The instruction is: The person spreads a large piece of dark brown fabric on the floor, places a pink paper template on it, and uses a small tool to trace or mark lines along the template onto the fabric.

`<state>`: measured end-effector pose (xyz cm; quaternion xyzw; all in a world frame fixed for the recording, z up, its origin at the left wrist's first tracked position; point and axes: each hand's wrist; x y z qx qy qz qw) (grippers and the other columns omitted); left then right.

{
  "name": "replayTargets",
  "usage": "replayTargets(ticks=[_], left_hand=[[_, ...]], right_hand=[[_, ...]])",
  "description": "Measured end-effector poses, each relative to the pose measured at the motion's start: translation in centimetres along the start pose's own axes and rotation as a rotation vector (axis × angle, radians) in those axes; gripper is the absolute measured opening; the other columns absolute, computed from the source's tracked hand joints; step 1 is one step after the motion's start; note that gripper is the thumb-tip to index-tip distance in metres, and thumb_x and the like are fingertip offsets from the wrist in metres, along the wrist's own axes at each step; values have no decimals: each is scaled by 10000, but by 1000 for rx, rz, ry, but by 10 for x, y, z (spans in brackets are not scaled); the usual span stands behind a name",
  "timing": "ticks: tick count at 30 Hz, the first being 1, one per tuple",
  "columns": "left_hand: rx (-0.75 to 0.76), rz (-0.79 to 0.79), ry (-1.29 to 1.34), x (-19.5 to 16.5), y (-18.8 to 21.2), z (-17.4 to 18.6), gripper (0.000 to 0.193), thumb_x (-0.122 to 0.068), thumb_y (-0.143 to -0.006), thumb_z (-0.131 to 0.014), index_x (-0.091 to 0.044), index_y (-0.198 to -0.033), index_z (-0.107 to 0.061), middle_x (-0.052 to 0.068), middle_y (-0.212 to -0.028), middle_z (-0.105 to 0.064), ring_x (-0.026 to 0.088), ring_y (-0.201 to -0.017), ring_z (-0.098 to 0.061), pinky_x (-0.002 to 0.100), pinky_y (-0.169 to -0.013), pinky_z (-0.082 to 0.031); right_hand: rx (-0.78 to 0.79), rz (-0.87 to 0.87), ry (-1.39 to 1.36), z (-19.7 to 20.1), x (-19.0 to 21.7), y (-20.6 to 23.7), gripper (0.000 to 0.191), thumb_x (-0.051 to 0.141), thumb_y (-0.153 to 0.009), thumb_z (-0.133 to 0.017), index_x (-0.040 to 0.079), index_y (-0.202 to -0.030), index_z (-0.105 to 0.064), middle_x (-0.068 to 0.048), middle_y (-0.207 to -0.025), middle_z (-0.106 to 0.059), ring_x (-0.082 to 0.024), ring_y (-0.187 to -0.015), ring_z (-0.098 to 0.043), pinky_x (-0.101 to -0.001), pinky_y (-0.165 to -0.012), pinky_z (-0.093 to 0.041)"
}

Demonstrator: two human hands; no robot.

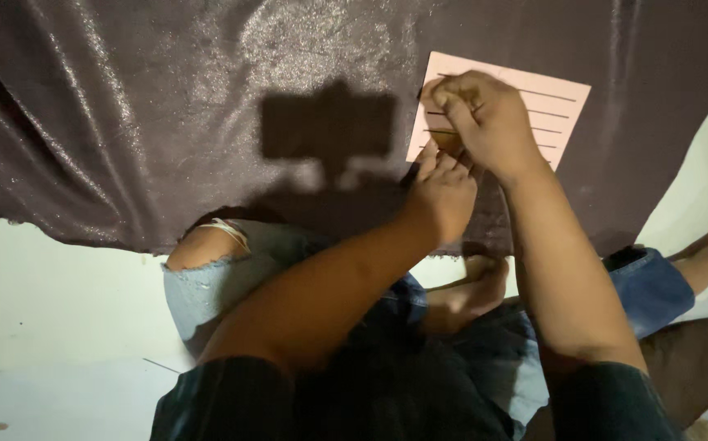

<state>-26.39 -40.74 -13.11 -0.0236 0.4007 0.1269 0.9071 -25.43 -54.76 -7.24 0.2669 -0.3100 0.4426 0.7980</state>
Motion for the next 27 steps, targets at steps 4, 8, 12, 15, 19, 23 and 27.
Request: replayTargets(ticks=[4, 8, 12, 15, 19, 23, 27], left_hand=[[-12, 22, 39, -1, -8, 8, 422, -113, -913, -519, -20, -1310, -626, 110, -1259, -628, 294, -1295, -496, 571, -1266, -170], [139, 11, -12, 2, -14, 23, 576, -217, -839, -644, -32, -1374, -536, 121, -1483, -471, 295, -1396, -358, 534, -1216, -141], [340, 44, -22, 2, -19, 34, 751, -323, -871, -712, -45, -1516, -446, 103, -1521, -445, 295, -1438, -324, 544, -1266, -120], [235, 11, -63, 1, -22, 37, 747, -317, -829, -732, -36, -1467, -464, 120, -1593, -357, 296, -1478, -262, 543, -1229, -121], [216, -10, -81, 2, -22, 38, 739, -316, -828, -738, -37, -1462, -480, 115, -1604, -354, 292, -1503, -248, 550, -1227, -141], [198, -29, -90, 2, -21, 39, 737, -313, -807, -747, -38, -1443, -497, 111, -1611, -354, 292, -1503, -249, 548, -1205, -171], [243, -34, -117, 2, -22, 42, 725, -320, -834, -745, -36, -1453, -497, 121, -1601, -361, 310, -1497, -257, 555, -1213, -176]], right_hand=[[-53, 35, 81, 2, 3, -9, 112, 38, -1045, -675, -29, -1127, -713, -160, -1123, -739, -252, -1037, -722, -341, -912, -577], [-82, 23, 10, 4, 1, -23, 171, 61, -1044, -631, 13, -1178, -726, -142, -1146, -728, -248, -1055, -736, -339, -946, -597], [-13, -88, 98, 6, 1, -28, 159, 108, -996, -680, 19, -1115, -736, -142, -1086, -746, -255, -995, -733, -354, -884, -574], [-95, 29, 141, 7, 2, -35, 154, 119, -1000, -696, 15, -1103, -744, -146, -1083, -753, -262, -986, -730, -347, -873, -574], [-103, -18, 41, 8, 0, -42, 156, 112, -998, -667, 23, -1105, -737, -124, -1071, -761, -247, -992, -745, -331, -885, -576], [-113, -54, 37, 9, -2, -42, 161, 130, -1002, -667, 38, -1112, -740, -126, -1071, -758, -242, -967, -747, -334, -850, -576], [-181, -2, 30, 8, 1, -43, 173, 129, -996, -669, 24, -1113, -740, -144, -1080, -745, -258, -959, -741, -338, -849, -576]])
Point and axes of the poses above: each hand's wrist, its own y-axis away from the middle knuckle, its own z-axis out of the back of the hand, x = y × z
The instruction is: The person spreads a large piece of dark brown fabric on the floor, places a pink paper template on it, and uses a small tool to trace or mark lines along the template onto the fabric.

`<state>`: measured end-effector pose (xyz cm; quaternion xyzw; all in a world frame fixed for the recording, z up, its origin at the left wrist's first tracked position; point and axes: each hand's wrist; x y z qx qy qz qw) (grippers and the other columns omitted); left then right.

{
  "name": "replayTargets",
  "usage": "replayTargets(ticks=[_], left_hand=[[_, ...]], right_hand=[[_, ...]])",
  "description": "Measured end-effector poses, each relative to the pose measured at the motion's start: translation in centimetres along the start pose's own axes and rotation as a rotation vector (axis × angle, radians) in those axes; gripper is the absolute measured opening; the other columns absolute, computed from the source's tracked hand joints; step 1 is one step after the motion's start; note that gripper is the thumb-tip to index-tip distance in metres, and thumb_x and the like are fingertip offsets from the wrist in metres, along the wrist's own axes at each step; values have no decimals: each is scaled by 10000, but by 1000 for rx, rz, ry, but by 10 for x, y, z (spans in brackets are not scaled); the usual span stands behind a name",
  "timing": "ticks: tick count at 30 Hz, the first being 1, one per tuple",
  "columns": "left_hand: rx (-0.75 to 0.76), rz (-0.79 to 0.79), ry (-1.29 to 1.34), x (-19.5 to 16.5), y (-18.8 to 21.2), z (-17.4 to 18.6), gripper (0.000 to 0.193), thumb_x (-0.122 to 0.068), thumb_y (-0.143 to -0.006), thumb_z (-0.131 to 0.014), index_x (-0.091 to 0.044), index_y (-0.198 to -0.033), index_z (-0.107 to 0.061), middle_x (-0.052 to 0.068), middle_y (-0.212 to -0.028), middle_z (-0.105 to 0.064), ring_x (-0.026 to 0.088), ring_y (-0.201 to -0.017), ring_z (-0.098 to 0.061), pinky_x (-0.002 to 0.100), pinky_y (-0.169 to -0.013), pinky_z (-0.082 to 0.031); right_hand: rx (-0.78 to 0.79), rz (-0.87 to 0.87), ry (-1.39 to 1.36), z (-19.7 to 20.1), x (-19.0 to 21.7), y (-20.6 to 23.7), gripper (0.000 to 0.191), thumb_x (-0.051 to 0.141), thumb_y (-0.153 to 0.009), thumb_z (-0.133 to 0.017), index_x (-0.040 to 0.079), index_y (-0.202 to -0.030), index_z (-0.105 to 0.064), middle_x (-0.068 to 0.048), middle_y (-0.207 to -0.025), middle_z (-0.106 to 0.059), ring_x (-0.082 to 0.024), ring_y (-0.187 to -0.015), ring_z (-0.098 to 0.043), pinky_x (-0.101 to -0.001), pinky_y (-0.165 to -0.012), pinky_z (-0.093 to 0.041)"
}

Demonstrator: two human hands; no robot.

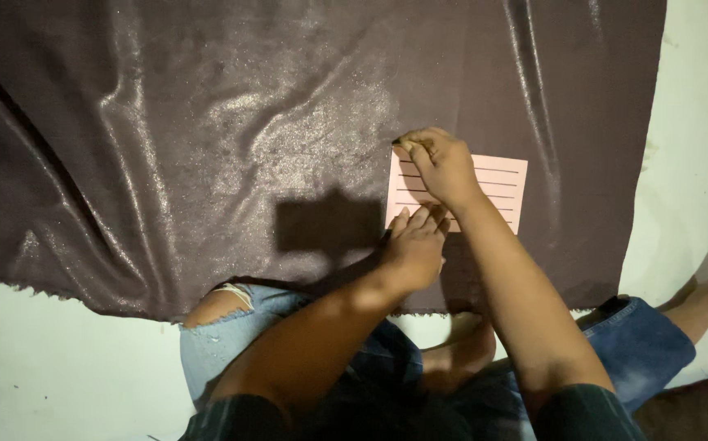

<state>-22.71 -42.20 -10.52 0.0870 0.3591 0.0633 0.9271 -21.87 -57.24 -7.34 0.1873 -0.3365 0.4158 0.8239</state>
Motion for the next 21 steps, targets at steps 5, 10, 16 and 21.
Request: replayTargets(ticks=[5, 10, 16, 21], left_hand=[[-29, 6, -2, 0, -3, 0, 739, -317, -801, -756, -53, -1444, -503, 108, -1600, -360, 299, -1496, -268, 553, -1205, -182], [-12, 8, -31, -1, -4, -2, 738, -315, -791, -761, -65, -1438, -507, 93, -1593, -373, 297, -1482, -279, 553, -1185, -196], [-37, -4, -67, 0, -6, -6, 725, -330, -790, -769, -73, -1425, -533, 94, -1551, -430, 292, -1472, -309, 547, -1185, -231], [-143, -48, -15, 3, -4, -8, 685, -252, -756, -786, -80, -1386, -579, 70, -1543, -460, 270, -1459, -359, 551, -1173, -277]], right_hand=[[14, -2, 60, 2, 1, 3, 171, 145, -989, -688, 40, -1106, -757, -129, -1050, -747, -277, -939, -735, -344, -835, -570], [-35, 10, 226, 15, -2, 12, 140, 131, -976, -696, 46, -1064, -764, -111, -1059, -766, -277, -932, -736, -369, -863, -553], [19, -70, -88, 7, -2, 14, 180, 115, -982, -642, 57, -1116, -748, -101, -1082, -747, -233, -987, -741, -328, -881, -579], [4, -62, 85, 15, -9, 16, 181, 124, -987, -641, 61, -1102, -766, -91, -1085, -754, -233, -975, -730, -353, -907, -558]])
Point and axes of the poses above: each hand's wrist, its own y-axis away from the middle knuckle, its own z-axis out of the back of the hand, x = y × z
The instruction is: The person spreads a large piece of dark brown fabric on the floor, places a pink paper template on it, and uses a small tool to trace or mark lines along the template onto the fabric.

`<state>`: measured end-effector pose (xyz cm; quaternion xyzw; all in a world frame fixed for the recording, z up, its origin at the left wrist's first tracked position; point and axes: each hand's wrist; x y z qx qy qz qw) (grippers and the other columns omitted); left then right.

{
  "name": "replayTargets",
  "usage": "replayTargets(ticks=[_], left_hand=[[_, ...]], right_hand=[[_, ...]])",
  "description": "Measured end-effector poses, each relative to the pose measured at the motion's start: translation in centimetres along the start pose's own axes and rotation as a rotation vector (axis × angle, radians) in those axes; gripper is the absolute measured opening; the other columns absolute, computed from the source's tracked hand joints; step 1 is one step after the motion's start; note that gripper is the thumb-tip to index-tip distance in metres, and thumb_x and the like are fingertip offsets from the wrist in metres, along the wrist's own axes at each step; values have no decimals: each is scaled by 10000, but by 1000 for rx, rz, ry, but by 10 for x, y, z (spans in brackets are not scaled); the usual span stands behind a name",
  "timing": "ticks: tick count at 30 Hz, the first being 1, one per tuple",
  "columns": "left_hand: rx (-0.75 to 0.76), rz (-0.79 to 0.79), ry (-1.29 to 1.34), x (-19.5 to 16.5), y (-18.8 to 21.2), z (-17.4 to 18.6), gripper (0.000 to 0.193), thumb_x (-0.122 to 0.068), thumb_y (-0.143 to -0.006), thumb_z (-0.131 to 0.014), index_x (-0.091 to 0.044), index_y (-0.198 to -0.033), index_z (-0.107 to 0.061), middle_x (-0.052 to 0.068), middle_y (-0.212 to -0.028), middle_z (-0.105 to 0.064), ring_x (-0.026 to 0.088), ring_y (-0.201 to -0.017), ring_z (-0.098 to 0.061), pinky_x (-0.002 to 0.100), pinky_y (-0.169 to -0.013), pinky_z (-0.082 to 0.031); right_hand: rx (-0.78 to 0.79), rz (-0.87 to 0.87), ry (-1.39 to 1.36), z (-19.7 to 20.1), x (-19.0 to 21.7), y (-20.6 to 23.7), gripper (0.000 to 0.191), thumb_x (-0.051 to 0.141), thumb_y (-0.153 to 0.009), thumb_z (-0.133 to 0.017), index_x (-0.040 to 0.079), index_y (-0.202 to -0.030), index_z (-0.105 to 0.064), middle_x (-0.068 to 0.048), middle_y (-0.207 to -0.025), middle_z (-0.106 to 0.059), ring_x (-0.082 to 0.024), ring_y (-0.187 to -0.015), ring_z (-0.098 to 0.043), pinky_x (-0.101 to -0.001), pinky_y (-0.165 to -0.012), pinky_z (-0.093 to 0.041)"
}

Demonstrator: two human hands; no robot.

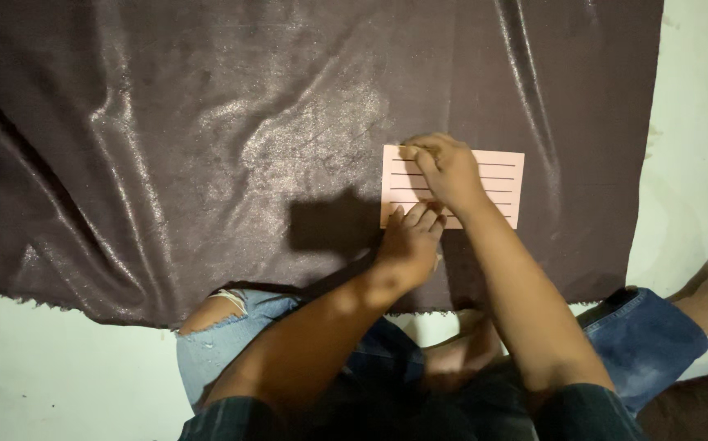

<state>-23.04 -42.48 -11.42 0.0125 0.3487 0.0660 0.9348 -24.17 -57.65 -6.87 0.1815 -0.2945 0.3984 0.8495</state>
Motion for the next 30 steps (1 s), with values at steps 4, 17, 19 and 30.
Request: replayTargets(ticks=[4, 17, 19, 30], left_hand=[[-46, 0, 61, -1, 2, 1, 691, -245, -728, -809, -51, -1353, -588, 92, -1490, -486, 299, -1420, -389, 562, -1157, -296], [-66, -58, 16, -5, 7, 13, 638, -264, -779, -773, -48, -1349, -587, 111, -1519, -485, 313, -1411, -428, 547, -1135, -324], [-50, -50, -7, -7, 6, 12, 619, -265, -797, -752, -55, -1354, -583, 101, -1520, -482, 308, -1415, -433, 548, -1138, -321], [-147, -106, -107, 4, -2, 1, 333, -194, -887, -601, -149, -1209, -675, 29, -1408, -587, 235, -1324, -520, 507, -1011, -389]], right_hand=[[-95, 54, 299, 16, -8, 6, 157, 141, -981, -675, 60, -1062, -783, -88, -1052, -776, -268, -951, -722, -406, -920, -516], [-280, -148, 315, 57, -63, 28, 159, 135, -969, -662, 28, -1021, -767, -178, -1055, -748, -347, -919, -716, -416, -829, -553], [-299, -149, 309, 64, -66, 33, 149, 121, -953, -657, 29, -997, -766, -178, -1037, -750, -356, -900, -717, -423, -817, -554], [-146, -194, -107, 18, -40, 25, 240, 218, -946, -649, 24, -1039, -757, -156, -1022, -757, -312, -941, -733, -378, -859, -554]])
Point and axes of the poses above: each hand's wrist, its own y-axis away from the middle knuckle, its own z-axis out of the back of the hand, x = y × z
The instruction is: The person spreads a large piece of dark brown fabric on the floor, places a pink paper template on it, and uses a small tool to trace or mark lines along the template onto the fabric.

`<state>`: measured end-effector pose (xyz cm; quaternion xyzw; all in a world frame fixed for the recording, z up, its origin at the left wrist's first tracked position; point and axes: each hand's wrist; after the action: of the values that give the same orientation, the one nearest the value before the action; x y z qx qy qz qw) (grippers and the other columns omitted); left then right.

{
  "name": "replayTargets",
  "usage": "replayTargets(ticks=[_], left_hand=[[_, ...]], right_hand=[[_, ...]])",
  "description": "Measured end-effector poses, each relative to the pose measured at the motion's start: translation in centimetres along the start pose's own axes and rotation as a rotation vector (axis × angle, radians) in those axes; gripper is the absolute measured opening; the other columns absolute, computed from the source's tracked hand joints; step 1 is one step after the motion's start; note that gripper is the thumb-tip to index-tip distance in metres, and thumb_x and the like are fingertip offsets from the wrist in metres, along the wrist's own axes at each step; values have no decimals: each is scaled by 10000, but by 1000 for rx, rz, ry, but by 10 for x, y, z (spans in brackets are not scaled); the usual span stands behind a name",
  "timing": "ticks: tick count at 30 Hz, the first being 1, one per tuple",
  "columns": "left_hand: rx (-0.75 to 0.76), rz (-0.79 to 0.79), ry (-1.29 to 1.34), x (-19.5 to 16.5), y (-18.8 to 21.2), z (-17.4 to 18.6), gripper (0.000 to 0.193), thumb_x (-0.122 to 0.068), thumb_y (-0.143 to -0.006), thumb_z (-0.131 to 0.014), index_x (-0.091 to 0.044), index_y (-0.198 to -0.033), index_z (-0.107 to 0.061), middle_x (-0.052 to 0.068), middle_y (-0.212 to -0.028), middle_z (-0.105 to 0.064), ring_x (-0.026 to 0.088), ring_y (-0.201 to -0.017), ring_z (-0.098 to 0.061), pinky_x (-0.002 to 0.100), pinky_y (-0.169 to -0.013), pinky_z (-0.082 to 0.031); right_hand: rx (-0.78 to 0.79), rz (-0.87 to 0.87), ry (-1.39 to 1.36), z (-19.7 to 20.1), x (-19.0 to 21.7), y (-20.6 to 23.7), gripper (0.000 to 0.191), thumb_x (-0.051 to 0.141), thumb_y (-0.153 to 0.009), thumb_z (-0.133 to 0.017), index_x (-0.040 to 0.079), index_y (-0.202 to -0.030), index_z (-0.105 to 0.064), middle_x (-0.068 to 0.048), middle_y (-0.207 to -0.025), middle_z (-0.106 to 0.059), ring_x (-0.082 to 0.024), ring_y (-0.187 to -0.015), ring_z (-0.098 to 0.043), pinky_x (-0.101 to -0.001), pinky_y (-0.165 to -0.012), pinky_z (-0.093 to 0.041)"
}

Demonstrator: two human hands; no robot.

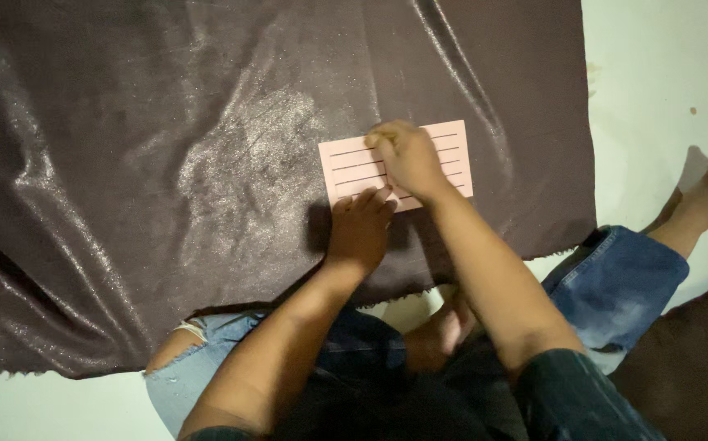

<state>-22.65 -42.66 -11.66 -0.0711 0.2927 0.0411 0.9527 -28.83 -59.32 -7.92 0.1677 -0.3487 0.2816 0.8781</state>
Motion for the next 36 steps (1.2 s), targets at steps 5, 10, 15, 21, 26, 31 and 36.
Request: replayTargets(ticks=[5, 10, 15, 21, 26, 31, 36], left_hand=[[-78, 53, 71, 2, 2, 2, 232, -177, -907, -634, -227, -1117, -718, -30, -1354, -641, 219, -1150, -610, 462, -949, -451], [11, 156, 2, -2, -17, 27, 497, -106, -824, -744, -245, -1289, -634, 36, -1501, -482, 259, -1182, -611, 443, -954, -508], [368, 355, 92, -4, -49, 57, 862, -146, -755, -856, -205, -1508, -440, 61, -1697, -152, 326, -1279, -549, 426, -1044, -494], [388, 331, -30, -16, -53, 65, 896, -193, -765, -854, -210, -1538, -400, 70, -1690, -134, 327, -1288, -534, 443, -1036, -486], [468, 354, -75, -19, -62, 66, 834, -114, -812, -769, -196, -1548, -386, 86, -1698, -115, 336, -1294, -525, 458, -1036, -489], [601, 377, -264, -29, -76, 49, 632, -86, -917, -642, -56, -1507, -414, 207, -1683, -167, 379, -1335, -484, 545, -1021, -494], [560, 245, -509, -32, -89, 22, 507, -143, -981, -547, 54, -1437, -444, 392, -1590, -246, 548, -1399, -379, 495, -936, -554]], right_hand=[[-222, -167, 242, 55, -48, 1, 247, 211, -946, -618, 45, -1063, -759, -149, -1032, -766, -310, -956, -730, -395, -888, -553], [-303, -33, 212, 74, -68, 8, 213, 189, -965, -640, 34, -1040, -765, -161, -1062, -752, -326, -980, -719, -414, -889, -540], [-106, -42, 14, 42, -44, 4, 236, 238, -954, -654, 59, -1064, -763, -148, -1068, -741, -317, -955, -718, -395, -871, -542], [-208, 41, 153, 44, -46, 0, 214, 220, -955, -669, 44, -1022, -772, -160, -1047, -749, -336, -940, -717, -435, -893, -516], [-177, 127, 93, 18, -36, -3, 206, 186, -974, -648, 27, -1037, -763, -183, -1054, -743, -344, -947, -707, -429, -902, -545], [-85, 228, 11, -13, -17, -8, 198, 209, -956, -672, 55, -993, -791, -135, -1041, -769, -332, -922, -714, -441, -870, -536], [-114, -61, 186, 48, -59, -9, 245, 292, -984, -656, 88, -998, -791, -122, -1135, -738, -307, -869, -722, -400, -888, -561]])
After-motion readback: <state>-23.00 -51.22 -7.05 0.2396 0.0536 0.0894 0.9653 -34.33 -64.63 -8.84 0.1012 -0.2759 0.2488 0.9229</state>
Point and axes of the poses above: each hand's wrist, its own y-axis away from the middle knuckle, its own z-axis out of the back of the hand, x = y × z
